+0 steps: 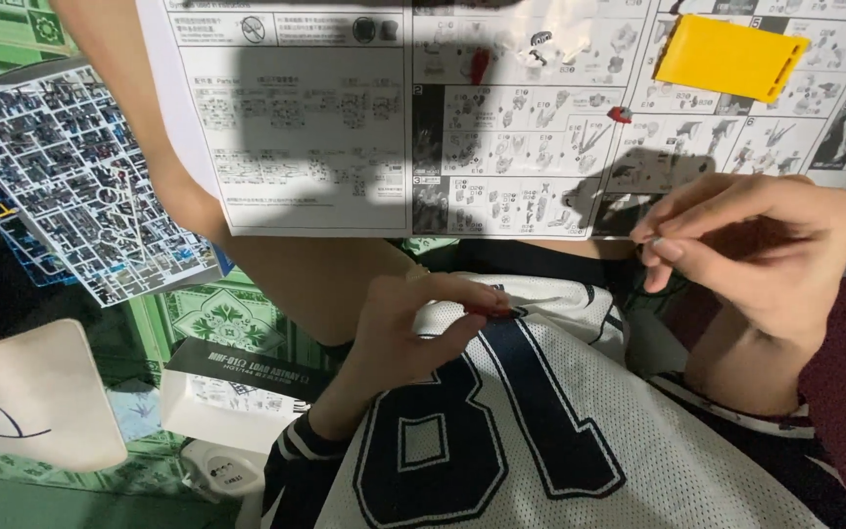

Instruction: The person assembles small plastic model kit parts by hand, following an instruction manual. They pick up red and white pieces, connect them, and occasionally refer to the manual while seated on the floor.

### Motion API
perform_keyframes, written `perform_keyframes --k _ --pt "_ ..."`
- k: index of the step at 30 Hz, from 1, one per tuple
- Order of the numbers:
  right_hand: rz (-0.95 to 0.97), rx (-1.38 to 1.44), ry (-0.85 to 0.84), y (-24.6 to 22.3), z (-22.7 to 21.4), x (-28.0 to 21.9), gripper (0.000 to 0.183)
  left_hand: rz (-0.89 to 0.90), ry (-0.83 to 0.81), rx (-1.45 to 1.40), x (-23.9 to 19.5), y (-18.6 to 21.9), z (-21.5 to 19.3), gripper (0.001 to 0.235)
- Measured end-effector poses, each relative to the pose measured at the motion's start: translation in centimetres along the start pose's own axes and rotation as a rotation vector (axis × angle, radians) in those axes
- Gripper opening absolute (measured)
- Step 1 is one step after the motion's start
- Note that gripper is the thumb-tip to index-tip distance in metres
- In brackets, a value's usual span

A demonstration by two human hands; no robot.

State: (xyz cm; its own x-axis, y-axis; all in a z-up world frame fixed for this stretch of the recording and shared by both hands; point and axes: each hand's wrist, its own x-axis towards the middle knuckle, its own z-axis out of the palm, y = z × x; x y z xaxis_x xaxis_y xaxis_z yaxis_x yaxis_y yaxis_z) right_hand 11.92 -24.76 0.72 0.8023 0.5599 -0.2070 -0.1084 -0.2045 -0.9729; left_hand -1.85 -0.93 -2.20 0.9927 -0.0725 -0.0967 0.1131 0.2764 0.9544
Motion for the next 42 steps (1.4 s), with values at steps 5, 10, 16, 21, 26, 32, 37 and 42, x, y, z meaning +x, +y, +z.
perform_keyframes --k 5,10,16,21,26,32,37,42 --pt "-0.039 -0.030 0.020 0.8 -0.3 -0.2 0.012 -0.053 0.065 0.150 -0.1 -0.4 -0.1 0.019" --pt "-0.053 -0.050 0.010 0.3 0.0 0.5 0.011 -0.083 0.060 0.103 -0.1 -0.3 0.0 0.019" --pt "-0.035 -0.011 -0.030 0.4 -0.4 0.6 0.009 -0.132 0.047 0.145 0.4 0.0 0.1 0.015" --pt "0.008 -0.037 0.019 0.3 -0.3 -0.1 0.009 -0.146 0.055 0.167 0.3 -0.4 0.3 0.016" --pt "0.044 -0.090 0.069 0.4 0.1 -0.4 0.014 -0.130 0.054 0.170 0.0 -1.0 0.2 0.012" --pt "0.037 -0.197 0.108 0.2 0.7 -0.7 0.019 -0.200 0.007 0.186 -0.9 -2.0 -0.6 0.010" --pt "-0.139 -0.382 0.067 1.2 0.3 -0.1 0.016 -0.209 -0.011 0.189 -1.1 -1.8 -1.0 0.011" --pt "-0.182 -0.430 0.146 1.8 0.7 -0.3 0.015 -0.221 -0.005 0.179 -1.0 -1.6 -1.1 0.011"
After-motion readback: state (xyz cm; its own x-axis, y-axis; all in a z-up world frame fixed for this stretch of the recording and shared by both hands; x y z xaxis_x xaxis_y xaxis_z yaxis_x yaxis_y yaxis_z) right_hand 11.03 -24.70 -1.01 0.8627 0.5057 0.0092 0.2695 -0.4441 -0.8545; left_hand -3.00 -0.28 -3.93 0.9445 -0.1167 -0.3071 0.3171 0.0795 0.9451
